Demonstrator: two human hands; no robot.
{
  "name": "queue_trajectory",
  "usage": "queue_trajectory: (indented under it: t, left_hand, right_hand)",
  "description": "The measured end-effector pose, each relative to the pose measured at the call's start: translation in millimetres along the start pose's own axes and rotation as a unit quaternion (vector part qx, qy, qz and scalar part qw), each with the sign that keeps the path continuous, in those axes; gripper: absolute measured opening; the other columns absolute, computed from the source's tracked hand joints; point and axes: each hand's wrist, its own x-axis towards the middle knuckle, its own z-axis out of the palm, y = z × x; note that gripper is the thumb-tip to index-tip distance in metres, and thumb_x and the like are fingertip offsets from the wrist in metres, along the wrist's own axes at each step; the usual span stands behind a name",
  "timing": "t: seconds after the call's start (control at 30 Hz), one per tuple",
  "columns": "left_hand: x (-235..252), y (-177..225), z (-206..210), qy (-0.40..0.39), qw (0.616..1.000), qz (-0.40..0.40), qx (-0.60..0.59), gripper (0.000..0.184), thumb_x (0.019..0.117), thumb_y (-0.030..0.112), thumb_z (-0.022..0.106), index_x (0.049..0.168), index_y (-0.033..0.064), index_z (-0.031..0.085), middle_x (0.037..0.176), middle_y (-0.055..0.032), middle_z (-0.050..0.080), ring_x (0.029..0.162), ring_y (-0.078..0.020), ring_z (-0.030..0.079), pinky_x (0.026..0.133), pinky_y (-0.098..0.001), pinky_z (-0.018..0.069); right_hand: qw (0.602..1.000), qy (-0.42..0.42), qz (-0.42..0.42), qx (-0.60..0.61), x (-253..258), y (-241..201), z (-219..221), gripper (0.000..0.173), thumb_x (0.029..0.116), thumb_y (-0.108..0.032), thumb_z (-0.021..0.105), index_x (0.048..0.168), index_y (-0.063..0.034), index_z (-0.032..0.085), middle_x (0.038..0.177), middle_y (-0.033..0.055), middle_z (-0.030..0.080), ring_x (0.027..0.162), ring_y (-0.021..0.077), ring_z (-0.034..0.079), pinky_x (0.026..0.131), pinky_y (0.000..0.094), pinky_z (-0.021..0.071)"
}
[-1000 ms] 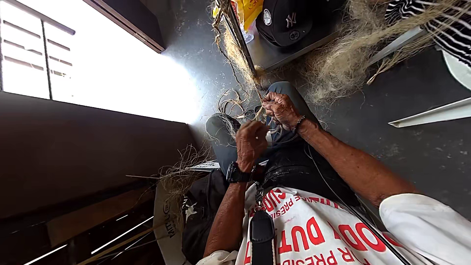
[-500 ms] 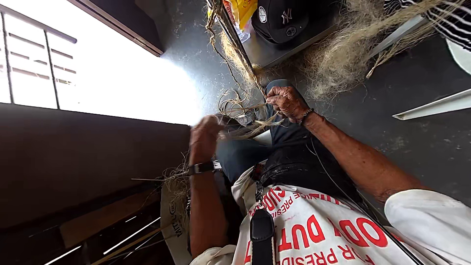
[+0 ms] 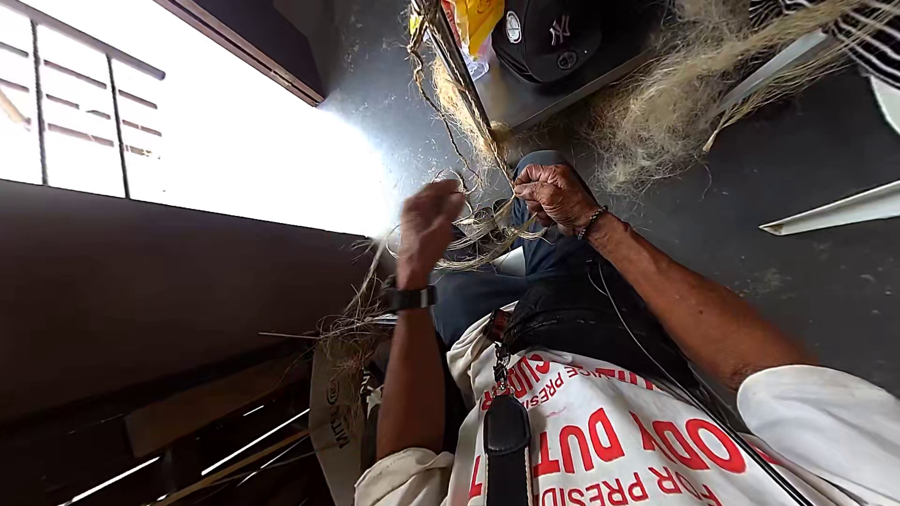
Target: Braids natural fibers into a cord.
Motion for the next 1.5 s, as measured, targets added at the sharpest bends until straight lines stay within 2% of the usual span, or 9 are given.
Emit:
queue_trajectory:
  t: [0.13, 0.2, 0.5, 0.6, 0.9, 1.03, 1.2, 1.37, 1.5]
  left_hand:
    - [24.7, -9.7, 62.8, -0.078, 0.988, -0.040, -0.127, 0.020, 0.1002, 0.008, 0.061, 0.115, -0.0031, 0.069, 0.088, -0.0098, 0.073, 0.072, -0.0147, 0.069, 0.067, -0.0319, 0.0602]
    - [22.6, -10.2, 71.7, -0.045, 0.984, -0.060, -0.160, 0.009, 0.0991, 0.006, 0.063, 0.101, 0.0012, 0.071, 0.071, -0.0034, 0.068, 0.049, -0.0053, 0.052, 0.044, -0.0191, 0.0421]
    - [35.6, -18.8, 68.9, -0.066, 0.989, -0.072, -0.108, 0.011, 0.0982, 0.009, 0.061, 0.089, 0.0048, 0.066, 0.062, 0.0035, 0.052, 0.046, -0.0030, 0.038, 0.044, -0.0200, 0.0314]
    - [36.7, -19.7, 69.5, -0.074, 0.997, -0.004, 0.008, 0.015, 0.0987, 0.013, 0.060, 0.087, 0.0051, 0.065, 0.066, 0.0022, 0.054, 0.058, -0.0060, 0.048, 0.058, -0.0268, 0.0407]
    - [28.8, -23.3, 89.0, -0.014, 0.998, -0.040, 0.047, 0.013, 0.0956, 0.014, 0.061, 0.092, 0.0036, 0.068, 0.076, -0.0054, 0.067, 0.069, -0.0157, 0.062, 0.069, -0.0389, 0.0506]
    - [13.7, -13.1, 94.3, -0.016, 0.982, -0.160, -0.101, 0.016, 0.1038, 0.024, 0.056, 0.095, 0.0121, 0.063, 0.065, -0.0014, 0.052, 0.045, -0.0095, 0.041, 0.042, -0.0250, 0.0351]
    - [7.8, -19.3, 91.9, -0.032, 0.947, -0.177, -0.267, 0.017, 0.1069, 0.019, 0.048, 0.092, 0.0150, 0.056, 0.060, 0.0037, 0.047, 0.041, -0.0042, 0.035, 0.038, -0.0185, 0.0317]
    - [6.6, -19.3, 84.0, -0.041, 0.950, -0.148, -0.273, 0.018, 0.1070, 0.015, 0.049, 0.090, 0.0140, 0.054, 0.059, 0.0037, 0.046, 0.040, -0.0033, 0.035, 0.037, -0.0167, 0.0306]
    - [6.7, -16.0, 83.5, -0.030, 0.968, -0.135, -0.210, 0.015, 0.1044, 0.017, 0.055, 0.090, 0.0141, 0.058, 0.058, 0.0031, 0.046, 0.040, -0.0046, 0.034, 0.037, -0.0186, 0.0283]
  right_hand:
    - [1.000, -0.020, 0.006, 0.020, 0.1, -1.6, -1.8, 0.013, 0.1008, -0.005, 0.055, 0.089, -0.0063, 0.060, 0.053, -0.0055, 0.040, 0.039, 0.0029, 0.033, 0.037, 0.0190, 0.0278]
    - [0.999, -0.031, 0.015, 0.024, 0.4, -1.5, -2.0, 0.014, 0.1010, -0.005, 0.055, 0.088, -0.0068, 0.059, 0.053, -0.0058, 0.039, 0.039, 0.0029, 0.033, 0.037, 0.0188, 0.0275]
    - [0.999, -0.049, 0.017, -0.012, 2.2, 4.6, -3.1, 0.014, 0.1009, -0.007, 0.061, 0.087, -0.0041, 0.059, 0.054, -0.0019, 0.049, 0.039, 0.0034, 0.039, 0.037, 0.0187, 0.0317]
    - [0.992, -0.028, -0.021, -0.122, 1.3, 2.5, -4.7, 0.015, 0.0997, -0.009, 0.065, 0.086, -0.0032, 0.063, 0.064, 0.0011, 0.067, 0.049, 0.0017, 0.052, 0.047, 0.0196, 0.0393]
    - [0.919, 0.005, -0.075, -0.387, -15.7, -16.5, -1.2, 0.015, 0.0970, -0.009, 0.059, 0.085, -0.0017, 0.066, 0.074, 0.0105, 0.061, 0.070, 0.0236, 0.060, 0.067, 0.0462, 0.0480]
    - [0.897, -0.014, -0.107, -0.428, -36.1, 7.9, 18.1, 0.008, 0.0935, -0.008, 0.063, 0.092, -0.0045, 0.070, 0.073, 0.0122, 0.066, 0.068, 0.0308, 0.067, 0.060, 0.0546, 0.0531]
    - [0.907, -0.050, -0.162, -0.385, -44.9, 24.6, 5.6, 0.009, 0.0915, -0.011, 0.067, 0.088, -0.0078, 0.075, 0.079, 0.0075, 0.070, 0.075, 0.0217, 0.068, 0.070, 0.0464, 0.0561]
    - [0.957, 0.041, -0.119, -0.263, -18.0, -1.0, -10.3, 0.027, 0.0992, -0.016, 0.062, 0.120, -0.0004, 0.068, 0.109, 0.0131, 0.072, 0.100, 0.0179, 0.070, 0.094, 0.0369, 0.0573]
    - [0.993, -0.037, 0.052, -0.101, 0.9, -3.4, -3.2, 0.019, 0.1058, -0.012, 0.054, 0.111, 0.0001, 0.068, 0.086, 0.0077, 0.070, 0.071, 0.0111, 0.067, 0.069, 0.0290, 0.0585]
